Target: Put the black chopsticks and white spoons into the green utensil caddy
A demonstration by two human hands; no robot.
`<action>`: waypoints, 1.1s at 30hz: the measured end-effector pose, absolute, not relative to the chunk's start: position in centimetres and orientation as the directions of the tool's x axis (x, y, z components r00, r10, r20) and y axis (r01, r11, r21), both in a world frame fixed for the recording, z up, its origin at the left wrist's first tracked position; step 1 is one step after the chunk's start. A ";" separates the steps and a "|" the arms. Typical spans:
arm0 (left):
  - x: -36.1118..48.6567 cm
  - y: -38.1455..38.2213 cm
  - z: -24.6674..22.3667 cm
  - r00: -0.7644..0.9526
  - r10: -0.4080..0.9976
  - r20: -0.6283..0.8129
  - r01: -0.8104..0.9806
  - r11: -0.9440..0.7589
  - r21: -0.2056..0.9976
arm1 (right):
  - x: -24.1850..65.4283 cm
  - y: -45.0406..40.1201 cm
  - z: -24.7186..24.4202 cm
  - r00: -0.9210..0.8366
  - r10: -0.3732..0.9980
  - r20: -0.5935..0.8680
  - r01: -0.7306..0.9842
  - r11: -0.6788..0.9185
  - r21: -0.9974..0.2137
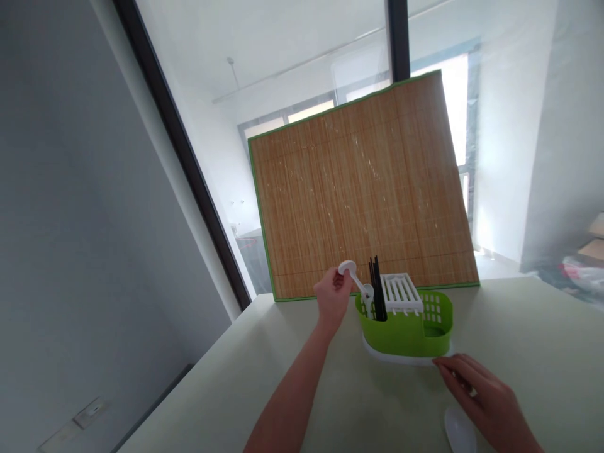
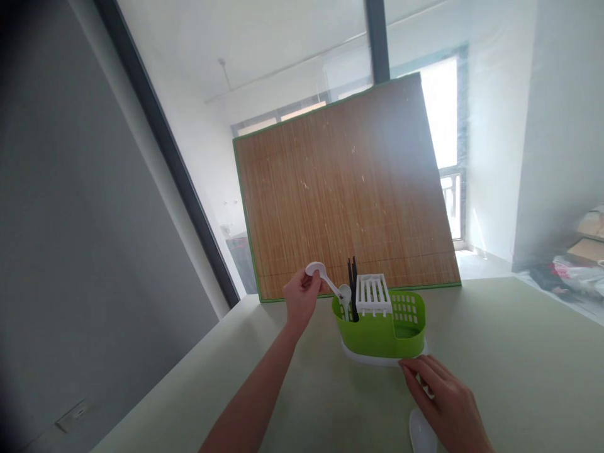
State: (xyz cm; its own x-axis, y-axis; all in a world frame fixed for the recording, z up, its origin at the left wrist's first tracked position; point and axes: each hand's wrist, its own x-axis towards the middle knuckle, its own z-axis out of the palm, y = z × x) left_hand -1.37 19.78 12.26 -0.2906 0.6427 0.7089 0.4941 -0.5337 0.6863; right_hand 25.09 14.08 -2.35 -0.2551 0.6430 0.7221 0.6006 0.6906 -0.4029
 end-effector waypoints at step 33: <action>-0.3 18.5 4.8 -0.211 0.706 0.676 0.815 -0.255 0.521 | 28.5 15.9 -2.4 -0.220 0.944 0.245 0.836 0.312 -0.451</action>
